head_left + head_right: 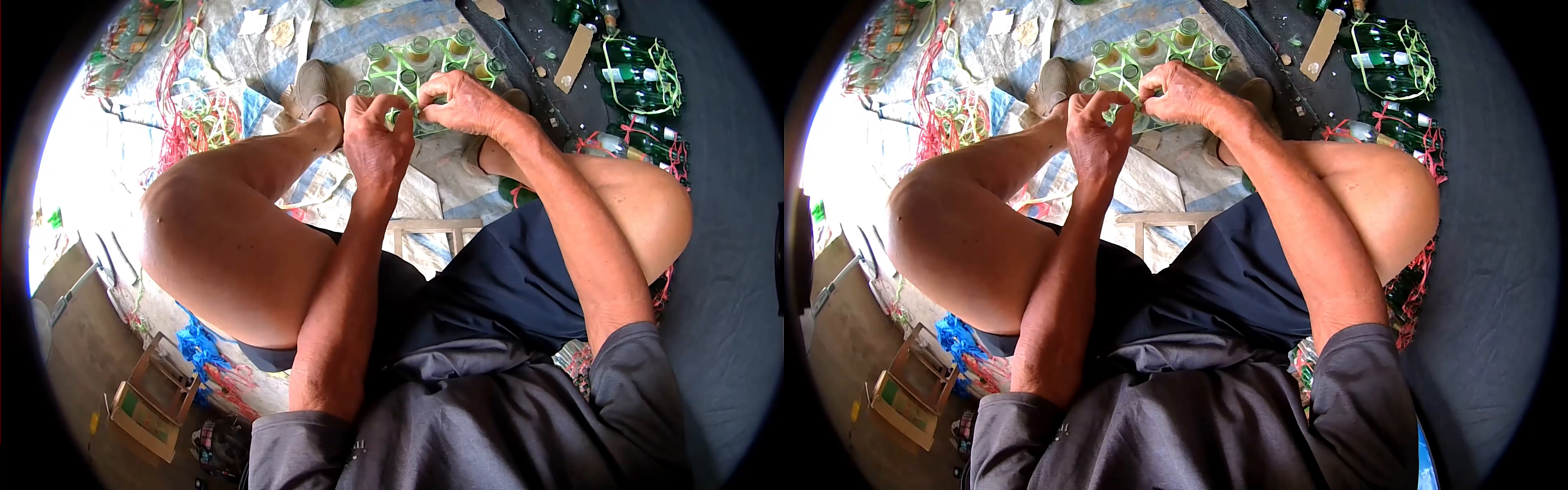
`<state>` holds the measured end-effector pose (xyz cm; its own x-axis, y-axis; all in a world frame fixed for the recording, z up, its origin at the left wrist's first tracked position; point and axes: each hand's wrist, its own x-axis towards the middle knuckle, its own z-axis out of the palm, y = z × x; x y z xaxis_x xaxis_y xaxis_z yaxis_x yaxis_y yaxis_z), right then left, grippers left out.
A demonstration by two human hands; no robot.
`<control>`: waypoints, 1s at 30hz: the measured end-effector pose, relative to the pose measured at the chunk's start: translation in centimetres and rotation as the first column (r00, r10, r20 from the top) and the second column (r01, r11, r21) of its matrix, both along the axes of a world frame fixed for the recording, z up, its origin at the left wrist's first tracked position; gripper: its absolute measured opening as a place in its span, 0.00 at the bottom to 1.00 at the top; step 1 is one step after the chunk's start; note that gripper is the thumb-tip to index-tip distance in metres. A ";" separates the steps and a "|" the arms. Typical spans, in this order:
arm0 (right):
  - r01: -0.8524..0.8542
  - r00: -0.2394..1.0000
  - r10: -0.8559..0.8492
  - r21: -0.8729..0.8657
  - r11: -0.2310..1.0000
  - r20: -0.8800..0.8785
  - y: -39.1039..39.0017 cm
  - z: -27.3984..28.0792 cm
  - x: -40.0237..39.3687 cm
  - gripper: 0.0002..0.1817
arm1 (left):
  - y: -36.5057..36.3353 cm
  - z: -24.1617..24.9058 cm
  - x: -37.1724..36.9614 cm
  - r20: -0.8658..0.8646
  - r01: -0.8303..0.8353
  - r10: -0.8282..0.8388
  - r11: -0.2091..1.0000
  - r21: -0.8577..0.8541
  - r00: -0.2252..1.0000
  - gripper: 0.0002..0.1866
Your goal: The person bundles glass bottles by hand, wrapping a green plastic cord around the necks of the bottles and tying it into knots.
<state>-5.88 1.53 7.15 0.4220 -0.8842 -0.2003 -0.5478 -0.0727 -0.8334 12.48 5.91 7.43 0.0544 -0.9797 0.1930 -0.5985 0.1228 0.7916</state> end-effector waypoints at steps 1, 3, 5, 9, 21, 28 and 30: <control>-0.002 1.000 0.002 -0.002 1.000 0.004 0.0 -0.1 0.0 0.06 | 0.2 0.3 -0.2 0.028 -0.002 0.003 1.000 -0.024 1.000 0.04; -0.013 1.000 0.013 -0.001 1.000 -0.006 0.0 0.0 -0.1 0.06 | 0.8 1.3 -0.7 0.020 0.010 -0.011 0.997 0.077 1.000 0.04; -0.012 1.000 0.012 0.015 1.000 -0.018 0.0 0.2 -0.2 0.06 | 1.6 2.3 -1.1 0.019 0.038 -0.043 0.976 0.214 0.999 0.04; -0.043 0.999 0.044 0.052 0.998 -0.018 -0.5 0.0 -0.4 0.07 | 2.0 0.8 -1.2 0.168 -0.011 -0.014 0.989 0.146 0.986 0.09; -0.022 0.998 0.031 0.141 0.990 -0.063 -0.9 0.1 -0.4 0.11 | 1.9 -0.3 -1.9 0.173 -0.039 0.012 0.987 0.153 0.985 0.14; 0.011 0.995 0.002 0.127 0.992 -0.101 -1.0 0.1 -0.2 0.13 | 1.7 -0.8 -2.1 0.217 -0.042 0.022 0.995 0.088 0.976 0.13; 0.023 0.996 -0.011 0.131 0.991 -0.090 -0.8 0.4 -0.2 0.13 | 1.7 -0.7 -2.1 0.209 -0.044 0.026 0.996 0.083 0.978 0.12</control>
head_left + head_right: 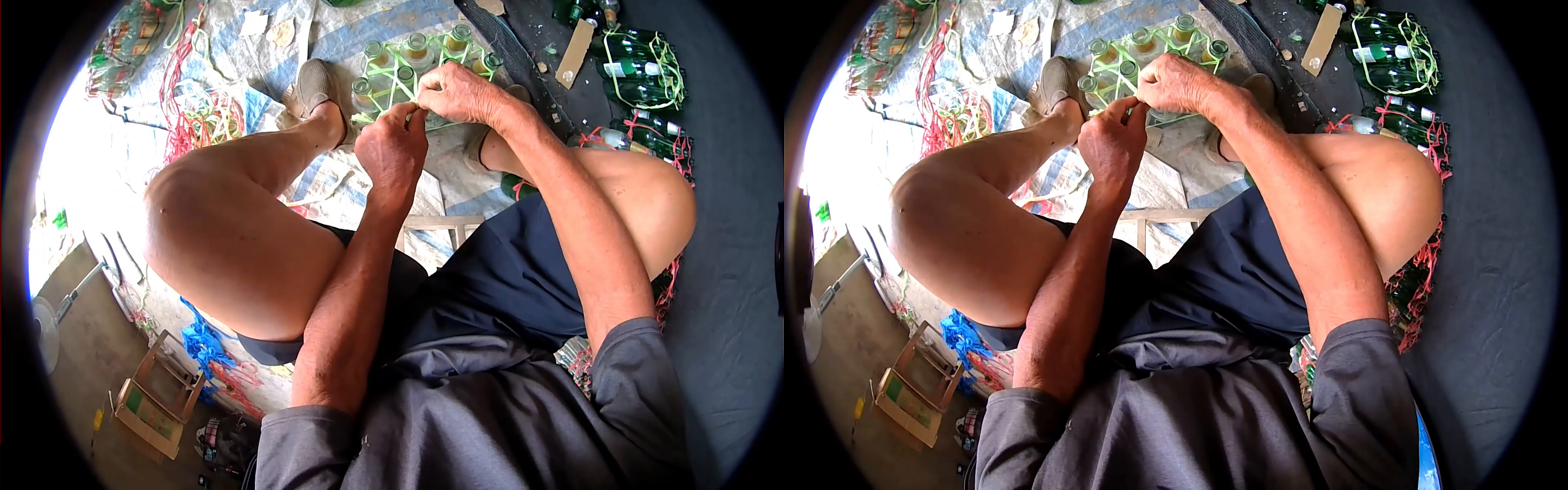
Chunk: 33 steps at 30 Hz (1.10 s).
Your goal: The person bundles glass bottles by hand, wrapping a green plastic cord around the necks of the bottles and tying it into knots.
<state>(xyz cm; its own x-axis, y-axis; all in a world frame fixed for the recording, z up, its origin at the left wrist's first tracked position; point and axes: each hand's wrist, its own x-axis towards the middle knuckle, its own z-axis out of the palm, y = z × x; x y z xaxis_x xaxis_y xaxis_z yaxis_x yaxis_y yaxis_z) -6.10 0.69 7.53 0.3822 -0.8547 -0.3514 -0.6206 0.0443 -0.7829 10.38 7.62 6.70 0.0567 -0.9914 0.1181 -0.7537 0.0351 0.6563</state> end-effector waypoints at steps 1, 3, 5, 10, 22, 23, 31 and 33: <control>0.007 1.000 -0.007 0.002 1.000 0.006 0.1 0.2 0.0 0.14 | 0.0 0.1 0.0 -0.017 -0.004 0.004 1.000 0.005 1.000 0.10; 0.006 1.000 -0.006 -0.020 1.000 -0.006 0.2 0.5 0.1 0.14 | 0.0 0.2 0.0 -0.039 -0.008 0.009 1.000 0.006 0.999 0.09; 0.010 1.000 -0.010 -0.033 0.999 -0.010 0.2 0.5 0.1 0.14 | 0.0 0.3 0.0 -0.047 -0.010 0.010 1.000 0.002 0.999 0.08; 0.131 0.990 -0.117 -0.177 0.975 0.084 -0.1 -1.7 0.0 0.11 | 0.0 0.4 0.0 -0.066 -0.013 0.013 1.000 0.009 0.998 0.06; 0.062 0.988 -0.065 0.028 0.998 0.141 -0.8 -1.4 -0.5 0.10 | 1.1 0.3 0.2 -0.239 -0.019 0.035 0.997 0.069 0.970 0.05; 0.068 0.986 -0.073 0.042 0.997 0.148 -0.9 -1.9 -0.5 0.10 | 1.2 0.2 0.2 -0.246 -0.019 0.036 0.997 0.073 0.969 0.06; 0.088 0.991 -0.092 0.049 0.995 0.093 -1.1 -0.9 0.3 0.08 | 2.3 -0.3 0.0 -0.257 -0.005 0.042 0.990 0.144 0.965 0.07; 0.095 0.990 -0.098 0.033 0.995 0.100 -1.1 -1.2 0.4 0.08 | 2.4 -0.5 0.0 -0.306 -0.016 0.071 0.984 0.179 0.949 0.07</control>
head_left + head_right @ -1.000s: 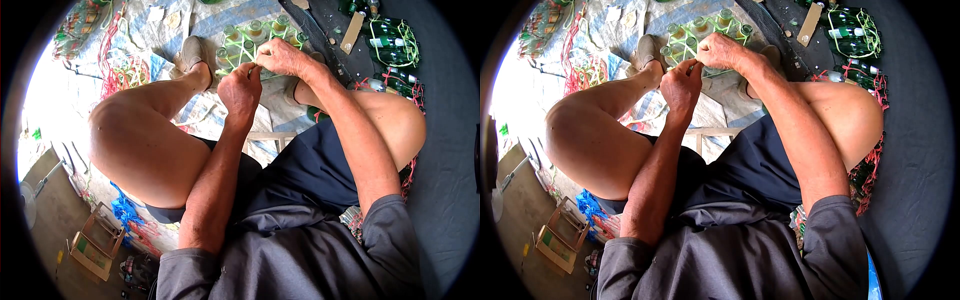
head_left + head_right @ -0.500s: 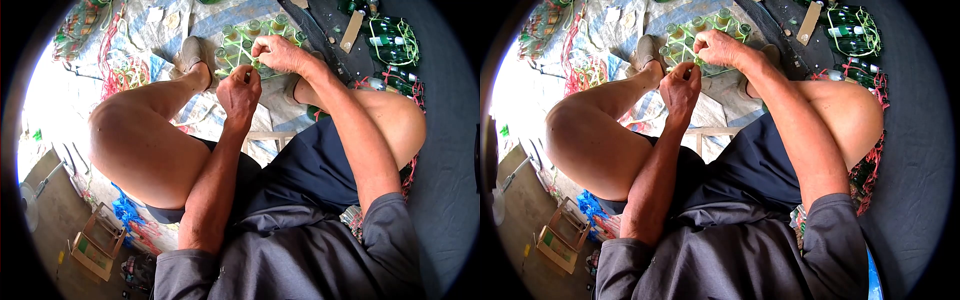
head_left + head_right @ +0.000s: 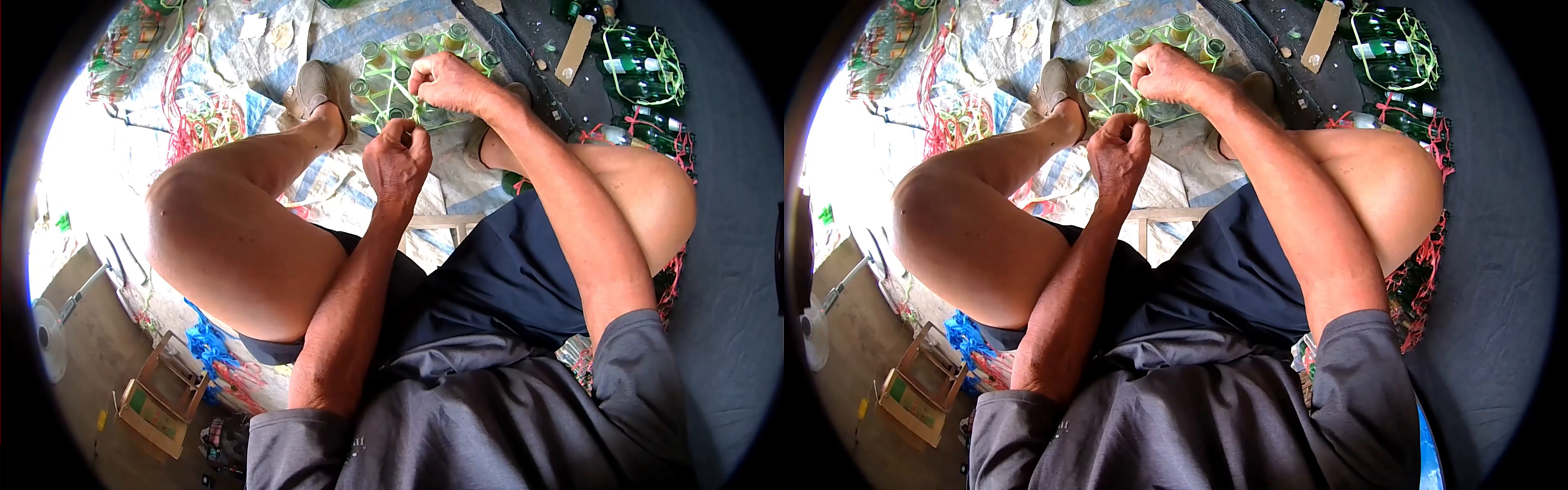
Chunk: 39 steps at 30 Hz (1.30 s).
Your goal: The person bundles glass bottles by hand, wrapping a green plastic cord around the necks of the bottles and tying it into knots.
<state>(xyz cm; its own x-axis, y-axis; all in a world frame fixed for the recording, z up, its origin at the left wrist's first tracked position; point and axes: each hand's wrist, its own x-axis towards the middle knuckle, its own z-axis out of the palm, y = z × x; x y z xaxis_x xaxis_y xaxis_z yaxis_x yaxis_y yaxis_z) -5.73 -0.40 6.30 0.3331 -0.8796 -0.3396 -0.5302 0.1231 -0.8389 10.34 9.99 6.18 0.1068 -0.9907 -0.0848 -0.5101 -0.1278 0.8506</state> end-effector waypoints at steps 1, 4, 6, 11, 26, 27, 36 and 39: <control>0.006 1.000 -0.006 -0.010 1.000 0.001 0.0 -0.1 0.1 0.08 | 0.0 0.0 0.0 -0.036 -0.010 0.011 1.000 0.027 0.999 0.08; 0.000 1.000 0.000 -0.027 1.000 -0.008 0.1 -0.3 0.0 0.08 | 0.7 -0.6 -0.2 -0.254 -0.027 0.037 0.999 0.042 0.966 0.07; -0.001 1.000 0.001 -0.033 0.999 -0.008 0.1 -0.3 0.1 0.08 | 0.8 -0.7 -0.3 -0.383 -0.051 0.063 0.998 0.042 0.922 0.07; 0.010 1.000 -0.010 -0.030 1.000 0.006 0.1 -0.6 0.0 0.07 | 0.3 0.4 -1.0 -0.599 -0.117 0.179 0.983 0.141 0.780 0.08; 0.001 1.000 -0.002 -0.029 1.000 -0.024 0.1 -0.7 0.1 0.08 | -0.1 -1.1 -0.5 -0.156 0.076 -0.077 0.997 -0.013 0.985 0.09; 0.000 1.000 0.000 -0.025 1.000 -0.026 0.1 -0.6 0.2 0.09 | 0.1 -1.1 -0.5 -0.220 0.086 -0.080 0.996 0.017 0.972 0.08; 0.008 1.000 -0.008 -0.007 1.000 -0.007 0.1 -0.4 0.2 0.09 | 0.7 -0.9 -1.1 -0.489 0.135 -0.091 0.989 0.056 0.868 0.10; 0.018 1.000 -0.018 -0.012 1.000 -0.003 0.2 -0.6 0.2 0.09 | 0.9 -0.8 -1.3 -0.272 0.098 -0.085 0.994 0.037 0.959 0.10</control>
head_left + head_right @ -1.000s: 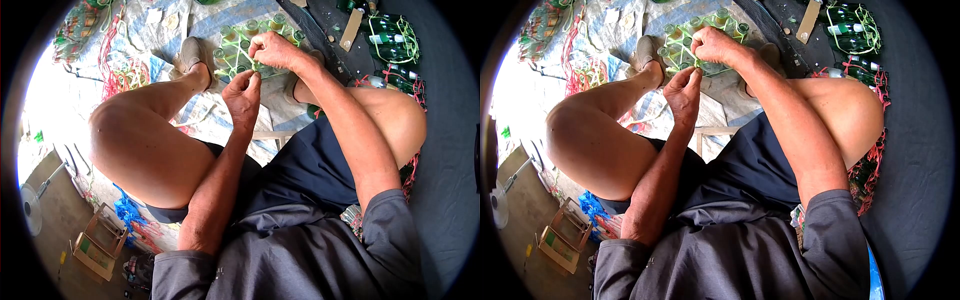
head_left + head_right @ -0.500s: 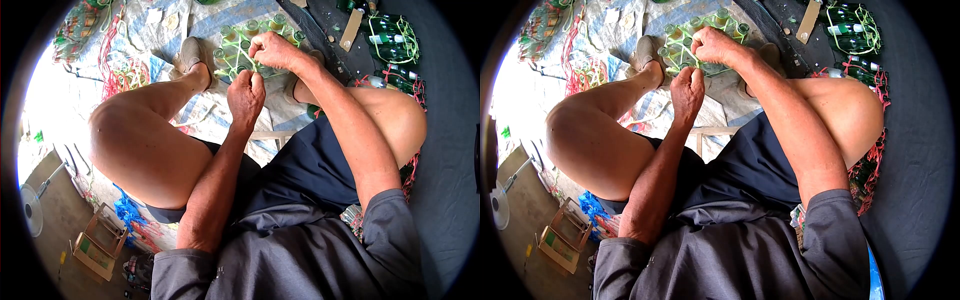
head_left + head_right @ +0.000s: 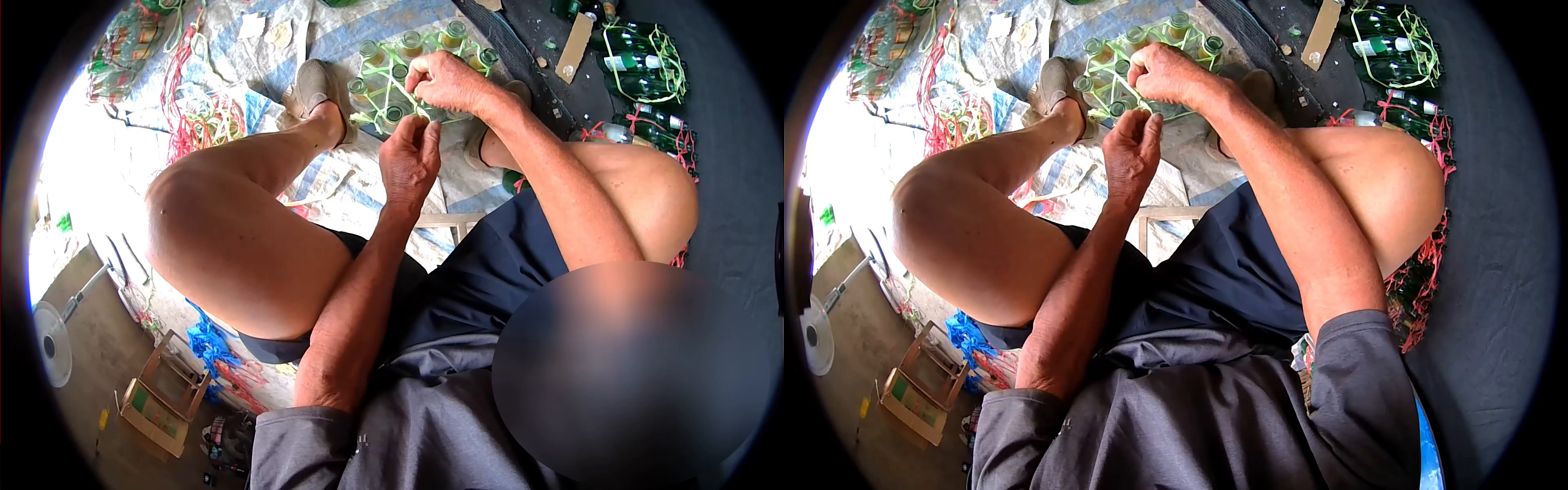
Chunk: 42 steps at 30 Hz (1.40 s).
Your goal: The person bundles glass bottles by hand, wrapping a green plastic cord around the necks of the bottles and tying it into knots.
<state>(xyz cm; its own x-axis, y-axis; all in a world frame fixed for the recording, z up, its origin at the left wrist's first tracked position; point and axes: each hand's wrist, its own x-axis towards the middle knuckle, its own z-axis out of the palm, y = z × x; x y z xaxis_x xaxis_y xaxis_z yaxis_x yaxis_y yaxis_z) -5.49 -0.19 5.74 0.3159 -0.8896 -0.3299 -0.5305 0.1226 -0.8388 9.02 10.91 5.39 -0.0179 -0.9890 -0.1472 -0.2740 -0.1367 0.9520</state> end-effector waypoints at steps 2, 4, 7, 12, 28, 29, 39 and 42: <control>0.004 1.000 -0.004 -0.001 1.000 0.001 0.0 0.1 0.0 0.09 | -0.1 -0.3 0.3 0.135 -0.008 0.010 1.000 -0.015 0.991 0.11; -0.004 1.000 0.004 -0.004 1.000 -0.004 0.0 0.1 0.0 0.09 | -0.2 -0.2 0.4 0.202 -0.001 0.006 1.000 -0.028 0.979 0.12; -0.018 1.000 0.018 -0.019 1.000 -0.007 -0.1 -0.2 0.0 0.09 | -0.4 -0.1 0.5 0.272 0.016 0.001 0.998 -0.060 0.962 0.12; -0.010 1.000 0.010 -0.029 1.000 -0.022 -0.1 0.0 0.1 0.09 | -0.3 -0.3 0.7 0.175 -0.005 0.014 0.999 -0.047 0.984 0.09; 0.003 1.000 -0.003 0.001 1.000 0.014 0.1 0.0 0.0 0.08 | -0.4 0.1 0.3 0.061 0.012 -0.013 1.000 0.020 0.998 0.10; 0.001 1.000 -0.001 0.007 1.000 0.024 0.0 -0.2 0.0 0.08 | -0.5 0.1 0.3 0.067 0.015 -0.016 1.000 0.010 0.998 0.11; 0.001 1.000 -0.001 -0.024 1.000 0.004 0.0 -0.1 0.0 0.09 | -0.9 0.0 0.9 -0.067 0.022 -0.019 0.998 0.057 0.998 0.13; 0.002 1.000 -0.002 -0.038 0.999 -0.002 0.2 0.0 0.1 0.09 | -0.4 0.2 1.0 -0.137 0.015 -0.009 0.999 0.043 0.990 0.13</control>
